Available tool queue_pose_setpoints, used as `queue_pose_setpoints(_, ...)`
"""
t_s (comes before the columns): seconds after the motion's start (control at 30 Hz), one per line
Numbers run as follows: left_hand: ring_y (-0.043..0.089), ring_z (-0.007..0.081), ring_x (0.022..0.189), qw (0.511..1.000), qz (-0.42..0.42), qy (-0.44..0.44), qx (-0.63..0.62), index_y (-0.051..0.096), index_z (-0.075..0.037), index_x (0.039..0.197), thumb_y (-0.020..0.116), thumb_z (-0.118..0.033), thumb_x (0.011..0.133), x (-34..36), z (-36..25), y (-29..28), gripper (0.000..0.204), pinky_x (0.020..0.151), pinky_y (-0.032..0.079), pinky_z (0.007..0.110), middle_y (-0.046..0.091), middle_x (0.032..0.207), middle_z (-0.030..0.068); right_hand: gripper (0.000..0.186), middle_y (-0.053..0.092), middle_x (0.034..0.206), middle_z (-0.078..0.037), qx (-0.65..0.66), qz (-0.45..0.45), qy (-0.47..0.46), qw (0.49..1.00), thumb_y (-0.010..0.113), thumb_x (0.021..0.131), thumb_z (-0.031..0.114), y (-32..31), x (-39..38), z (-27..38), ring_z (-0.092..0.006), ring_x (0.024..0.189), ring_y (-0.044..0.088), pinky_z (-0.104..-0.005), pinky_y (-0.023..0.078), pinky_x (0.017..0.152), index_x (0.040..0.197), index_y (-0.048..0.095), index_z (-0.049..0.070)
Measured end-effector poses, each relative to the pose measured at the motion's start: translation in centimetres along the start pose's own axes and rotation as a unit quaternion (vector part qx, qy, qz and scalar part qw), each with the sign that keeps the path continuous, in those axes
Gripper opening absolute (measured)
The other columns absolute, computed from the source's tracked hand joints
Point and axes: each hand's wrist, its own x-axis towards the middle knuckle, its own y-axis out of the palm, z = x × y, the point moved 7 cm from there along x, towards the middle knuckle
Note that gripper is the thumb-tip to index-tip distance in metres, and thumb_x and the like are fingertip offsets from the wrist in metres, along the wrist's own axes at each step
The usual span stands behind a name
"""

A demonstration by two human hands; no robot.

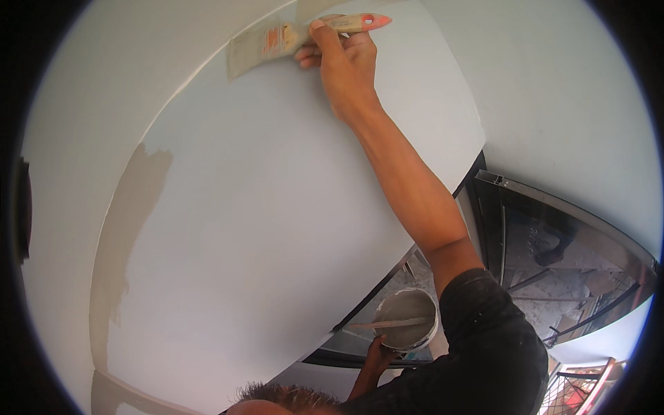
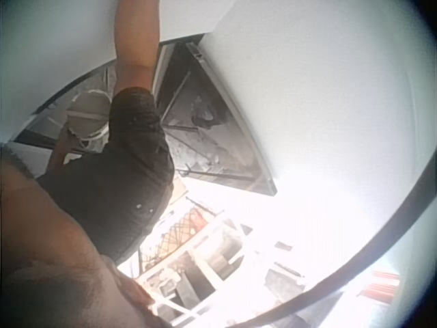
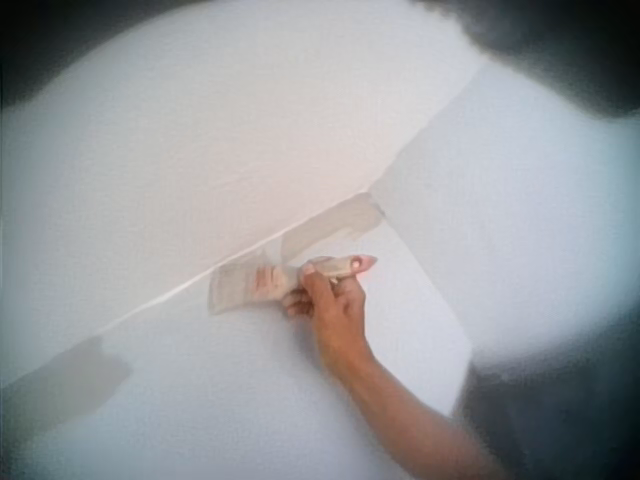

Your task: The person applies a grey compound to the corners and top edge of a wall using a brush, dipping into a bucket between strokes.

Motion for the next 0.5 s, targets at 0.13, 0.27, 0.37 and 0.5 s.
queue_pose_setpoints(0.13, 0.039, 0.0375, 0.137, 1.0, -0.006, -0.004, 0.009, 0.026, -0.003, 0.149, 0.056, -0.031, 0.09, -0.3, -0.3, 0.5, 0.072, 0.109, 0.037, 0.057, 0.034, 0.15, 0.0197, 0.03, 0.065, 0.089, -0.011, -0.014, -0.008, -0.003, 1.0, 0.064, 0.092, 0.027, -0.5, 0.4, 0.3, -0.0176, 0.074, 0.063, -0.0316, 0.052, 0.069, 0.099, 0.06, -0.001)
queue_pose_setpoints(0.27, 0.039, 0.0375, 0.136, 1.0, -0.005, -0.007, 0.01, 0.025, -0.003, 0.149, 0.056, -0.031, 0.09, -0.2, -0.1, 0.3, 0.072, 0.109, 0.037, 0.057, 0.035, 0.15, 0.0193, 0.03, 0.064, 0.089, -0.011, -0.022, -0.033, -0.003, 0.999, 0.064, 0.091, 0.026, -1.1, 0.8, 0.7, -0.0181, 0.074, 0.064, -0.0324, 0.052, 0.07, 0.1, 0.059, -0.002)
queue_pose_setpoints(0.37, 0.04, 0.0374, 0.136, 1.0, -0.005, -0.005, 0.01, 0.026, -0.003, 0.149, 0.057, -0.031, 0.09, 0.0, -0.1, 0.1, 0.072, 0.108, 0.037, 0.057, 0.036, 0.149, 0.0191, 0.029, 0.064, 0.089, -0.011, -0.03, -0.037, -0.009, 0.999, 0.064, 0.091, 0.024, -1.7, 1.3, 0.8, -0.0184, 0.075, 0.064, -0.0325, 0.053, 0.07, 0.101, 0.059, -0.003)
queue_pose_setpoints(0.5, 0.041, 0.0376, 0.134, 1.0, -0.011, -0.01, 0.006, 0.027, -0.003, 0.148, 0.057, -0.03, 0.09, -0.1, 0.0, -0.1, 0.07, 0.107, 0.038, 0.058, 0.037, 0.147, 0.019, 0.029, 0.064, 0.09, -0.012, -0.04, -0.052, -0.018, 0.998, 0.063, 0.091, 0.023, -2.7, 2.0, 0.7, -0.0185, 0.074, 0.064, -0.0322, 0.053, 0.07, 0.1, 0.058, -0.004)
